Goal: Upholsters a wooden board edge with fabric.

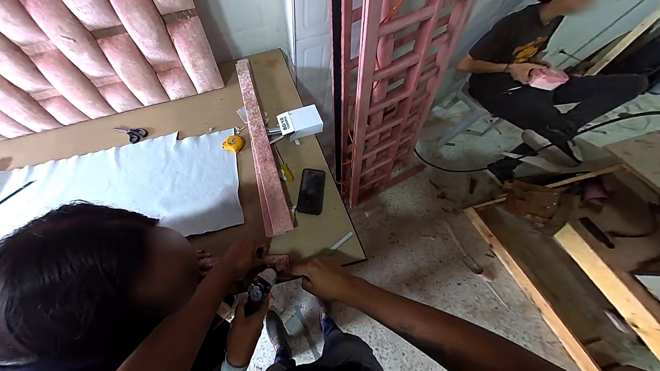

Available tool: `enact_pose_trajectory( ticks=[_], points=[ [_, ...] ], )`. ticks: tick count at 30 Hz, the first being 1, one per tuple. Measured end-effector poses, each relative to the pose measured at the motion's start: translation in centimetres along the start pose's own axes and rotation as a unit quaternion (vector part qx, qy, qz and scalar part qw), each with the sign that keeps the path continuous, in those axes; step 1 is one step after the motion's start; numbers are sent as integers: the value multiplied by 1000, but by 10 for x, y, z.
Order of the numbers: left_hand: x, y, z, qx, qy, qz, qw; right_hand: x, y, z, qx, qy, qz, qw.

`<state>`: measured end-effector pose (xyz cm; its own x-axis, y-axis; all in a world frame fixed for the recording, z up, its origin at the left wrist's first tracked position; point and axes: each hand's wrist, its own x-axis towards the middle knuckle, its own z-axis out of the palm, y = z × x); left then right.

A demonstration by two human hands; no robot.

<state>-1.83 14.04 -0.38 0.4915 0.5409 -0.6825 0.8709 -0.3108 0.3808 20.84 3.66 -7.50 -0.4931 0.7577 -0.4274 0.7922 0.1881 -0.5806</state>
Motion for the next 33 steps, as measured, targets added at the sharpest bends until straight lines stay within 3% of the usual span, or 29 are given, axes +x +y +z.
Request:
enact_pose_trajectory(
  ticks=[8,33],
  points=[
    [0,3,-3,13,-11,28,999,13,6,-10,90,-36,6,995],
    [11,-3,-3,32,-29,48,998,12,8,-7,149,-18,3,989]
  ],
)
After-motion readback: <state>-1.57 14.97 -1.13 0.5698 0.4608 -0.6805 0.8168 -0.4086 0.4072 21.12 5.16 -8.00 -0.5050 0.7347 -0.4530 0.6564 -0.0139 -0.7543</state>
